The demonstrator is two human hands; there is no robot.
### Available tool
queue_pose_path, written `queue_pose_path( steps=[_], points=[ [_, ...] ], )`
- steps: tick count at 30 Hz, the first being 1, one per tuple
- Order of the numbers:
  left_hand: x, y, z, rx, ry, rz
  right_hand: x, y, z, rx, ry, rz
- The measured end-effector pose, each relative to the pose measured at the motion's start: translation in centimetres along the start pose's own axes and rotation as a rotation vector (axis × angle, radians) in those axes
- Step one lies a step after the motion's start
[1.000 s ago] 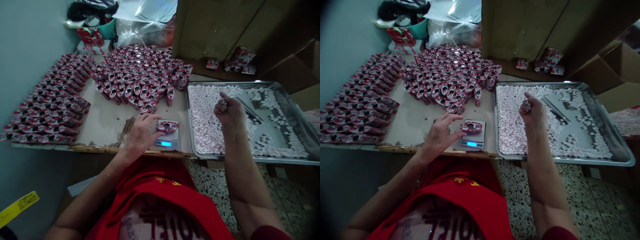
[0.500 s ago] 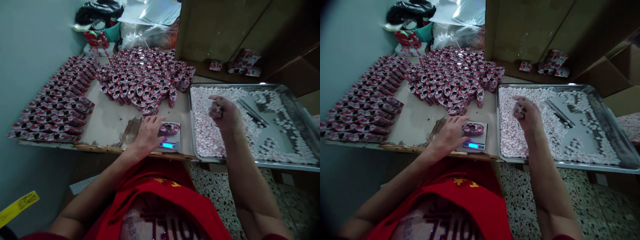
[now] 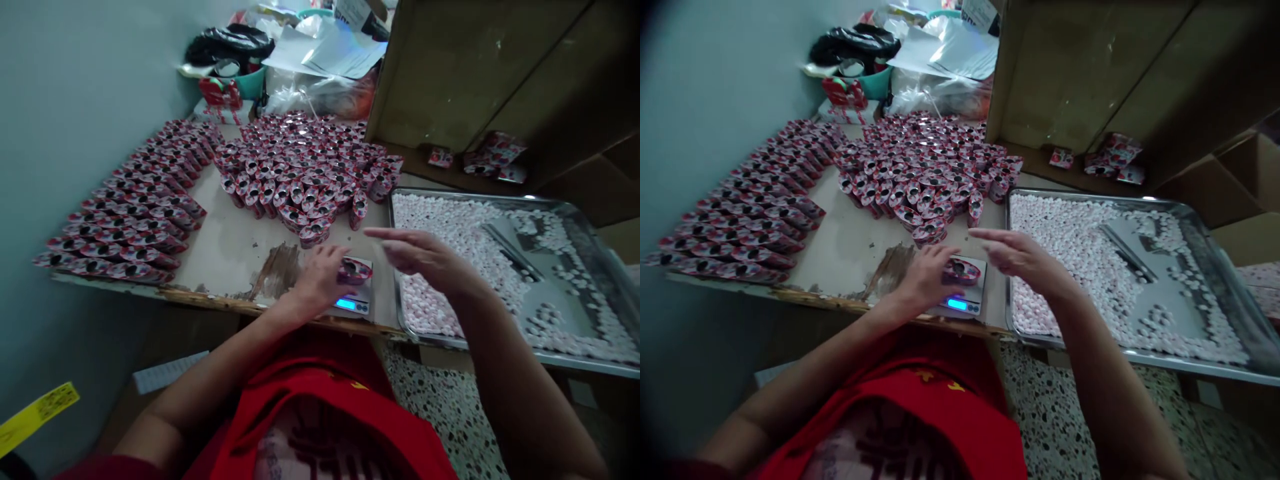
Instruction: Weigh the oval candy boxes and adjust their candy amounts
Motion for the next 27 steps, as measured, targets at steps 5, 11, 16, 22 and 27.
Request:
queue_pose_path(
  steps=[5,11,16,22,27],
  points=[
    [-1.9,-2.2,0.6,0.091,-0.108,0.139,2.4,4.9,-3.4,-0.241,-0.153,-0.388],
    [-1.7,-0.9,1.6,0.280,-0.188,0.086,5.8,-4.1,-3.0,0.214,-0.218,-0.157],
    [-0.7,0.9,2.3,0.328,-0.160,0.002,7.4,-7.8,-3.0,0.584,-0.221,-0.215],
    [2.3,6.0,4.2,0.260,-0.085,-0.198,7.7,-10.5,-4.1,1.283,-0.246,0.199],
    [5.3,7.5,6.3,0.091,0.029,-0.276,7.1,-12.8,-3.6,1.401,-0.486,0.205]
  ],
)
Point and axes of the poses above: each hand's wrist, its own x-axis away from the middle knuckle, its own y-axis out of the back of the hand, z = x × y, the point moved 6 cm from there along -x, towards the middle knuckle, and after that the axes turned 15 degrees about x, right-handed, at the moved point
